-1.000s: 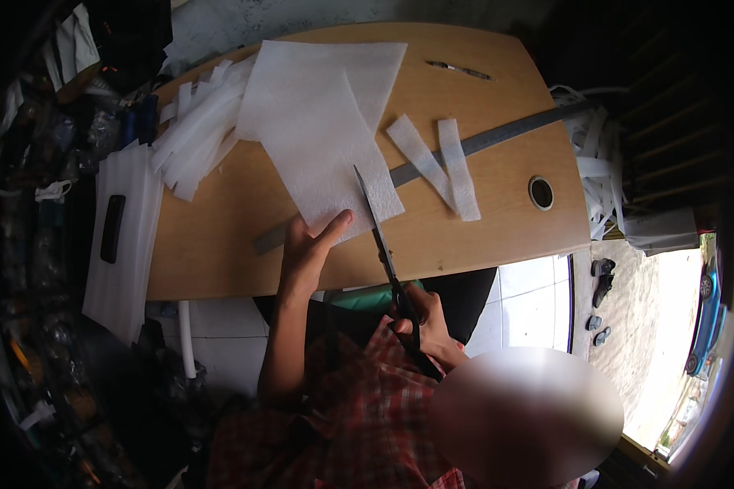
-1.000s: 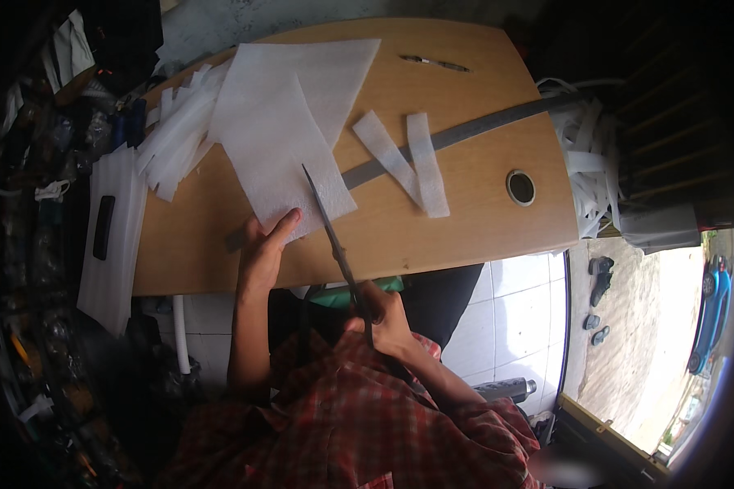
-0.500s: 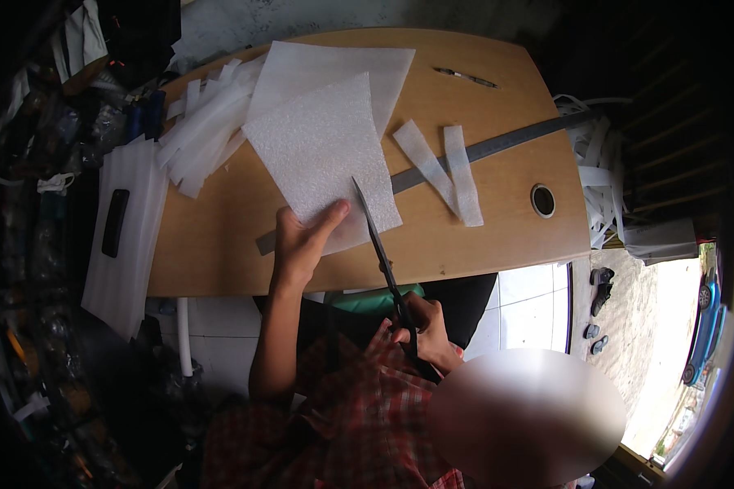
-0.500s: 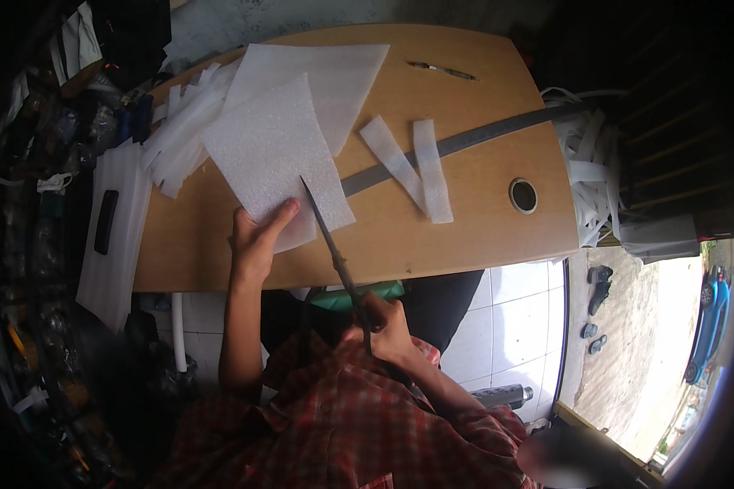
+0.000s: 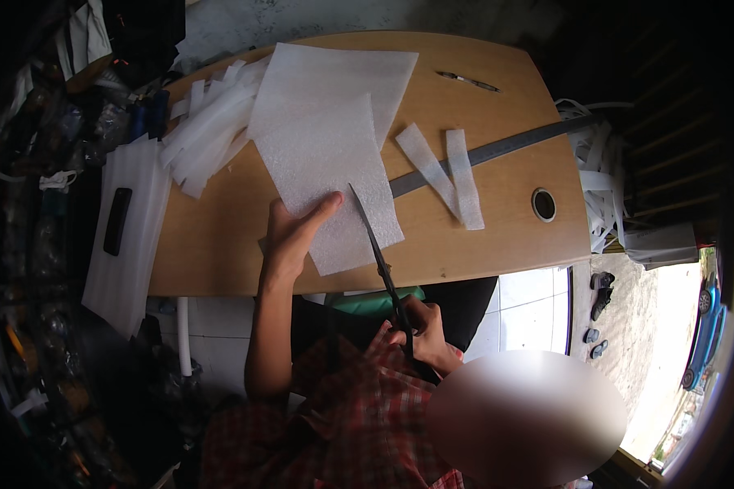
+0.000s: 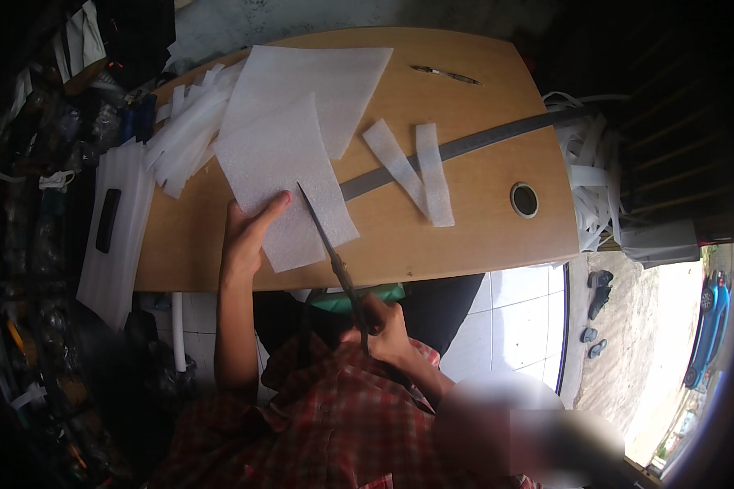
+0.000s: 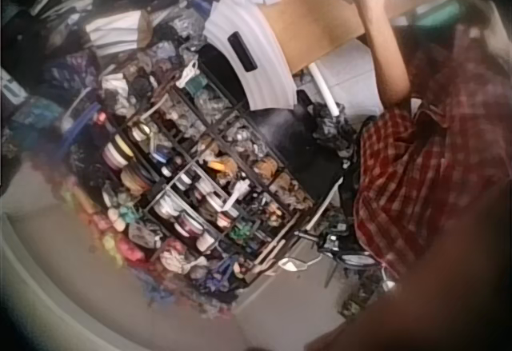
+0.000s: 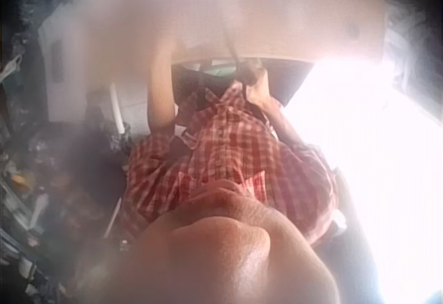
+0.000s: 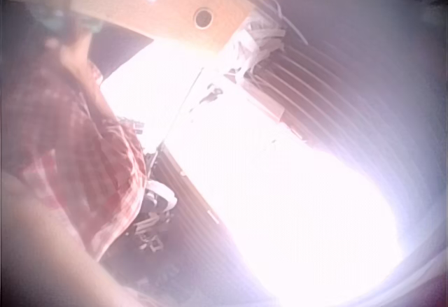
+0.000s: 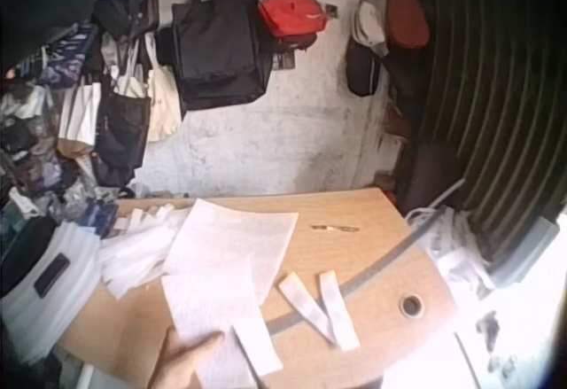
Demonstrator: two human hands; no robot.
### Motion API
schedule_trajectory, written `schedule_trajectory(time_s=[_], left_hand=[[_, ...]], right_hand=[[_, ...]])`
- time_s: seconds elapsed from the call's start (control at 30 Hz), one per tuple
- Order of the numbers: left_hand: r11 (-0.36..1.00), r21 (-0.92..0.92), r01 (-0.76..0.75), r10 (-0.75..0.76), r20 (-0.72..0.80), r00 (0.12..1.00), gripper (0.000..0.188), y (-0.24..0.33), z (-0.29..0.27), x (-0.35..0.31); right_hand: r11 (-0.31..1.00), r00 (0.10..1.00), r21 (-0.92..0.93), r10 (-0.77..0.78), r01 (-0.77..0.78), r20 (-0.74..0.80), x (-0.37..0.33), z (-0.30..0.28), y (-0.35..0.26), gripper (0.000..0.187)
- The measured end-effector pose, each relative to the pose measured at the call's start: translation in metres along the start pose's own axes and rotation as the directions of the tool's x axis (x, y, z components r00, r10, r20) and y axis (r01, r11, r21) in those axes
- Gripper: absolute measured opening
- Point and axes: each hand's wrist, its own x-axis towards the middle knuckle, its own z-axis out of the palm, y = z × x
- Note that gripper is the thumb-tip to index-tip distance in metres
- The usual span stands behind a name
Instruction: The person measures and marks a white foam sheet using a metal ruler and a pen, then cuts the sheet into strips with scissors. The person repeats the measuring and cutting process on another foam sheet, producing multiple uniform strips.
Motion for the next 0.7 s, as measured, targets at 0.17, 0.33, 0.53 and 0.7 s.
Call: schedule_trajectory(time_s=[0.17, 0.33, 0.53, 0.7], left_hand=[[0.997, 0.011, -0.075, 0.074, 0.087, 0.993, 0.028, -0.003, 0.007, -0.003], [0.994, -0.041, -0.104, 0.106, 0.054, 0.993, 0.026, -0.003, 0.014, -0.006], [0.995, -0.026, -0.093, 0.096, 0.150, 0.984, 0.025, -0.001, 0.009, -0.005], [0.997, -0.022, -0.072, 0.074, 0.152, 0.986, 0.029, 0.000, 0.006, -0.002]], right_hand=[[0.999, 1.000, 0.048, -0.010, 0.010, 0.003, 0.003, 0.004, 0.001, 0.075], [1.000, 0.999, 0.009, 0.022, -0.022, -0.024, 0.004, 0.009, -0.001, 0.077], [0.996, 0.998, 0.070, -0.049, 0.051, -0.031, 0.011, 0.004, 0.000, 0.074], [1.000, 0.999, 0.026, 0.002, -0.001, -0.033, 0.011, 0.005, -0.001, 0.072]])
